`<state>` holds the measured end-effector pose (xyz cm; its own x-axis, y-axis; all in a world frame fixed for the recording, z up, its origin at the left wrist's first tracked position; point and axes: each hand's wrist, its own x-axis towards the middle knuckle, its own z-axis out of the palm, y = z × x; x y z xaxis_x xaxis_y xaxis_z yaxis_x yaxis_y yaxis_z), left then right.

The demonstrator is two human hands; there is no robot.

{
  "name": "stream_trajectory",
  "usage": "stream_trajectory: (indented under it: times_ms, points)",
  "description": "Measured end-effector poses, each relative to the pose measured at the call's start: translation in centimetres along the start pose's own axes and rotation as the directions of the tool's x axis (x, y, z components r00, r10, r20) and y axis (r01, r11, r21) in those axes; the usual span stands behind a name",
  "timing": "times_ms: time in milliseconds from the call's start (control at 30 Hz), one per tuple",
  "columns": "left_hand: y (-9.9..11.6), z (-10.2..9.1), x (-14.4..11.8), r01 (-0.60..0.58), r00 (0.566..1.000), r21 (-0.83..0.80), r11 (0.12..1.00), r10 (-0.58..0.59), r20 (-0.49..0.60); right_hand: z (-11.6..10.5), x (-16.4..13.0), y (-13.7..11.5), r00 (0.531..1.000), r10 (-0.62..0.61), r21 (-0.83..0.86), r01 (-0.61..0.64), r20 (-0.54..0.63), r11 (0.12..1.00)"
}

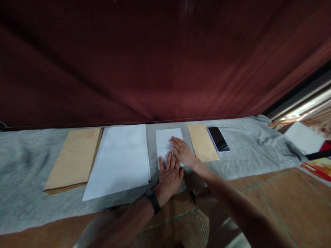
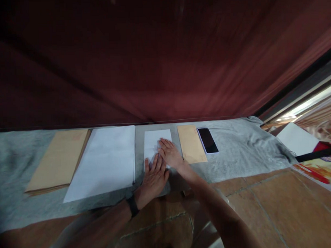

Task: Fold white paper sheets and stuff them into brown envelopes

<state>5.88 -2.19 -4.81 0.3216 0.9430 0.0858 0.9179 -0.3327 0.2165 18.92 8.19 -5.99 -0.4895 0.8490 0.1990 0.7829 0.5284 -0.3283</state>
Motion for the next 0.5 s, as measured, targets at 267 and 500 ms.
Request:
stream_trajectory:
  times_ms: [267,500]
  points:
    - [-1.3,1.6,-0.7,-0.048,0.997,0.065,0.997,0.052,-0.055,0.0,-4.2,-2.4,0.993,0.103,-0.065,-0.107,-0.06,0.992]
    - [-3.0,1.2,-0.7,-0.028,0.995,0.089,0.996,0.036,-0.094,1.1,-4.9,-2.8,0.991,0.094,-0.14,-0.106,-0.09,0.984]
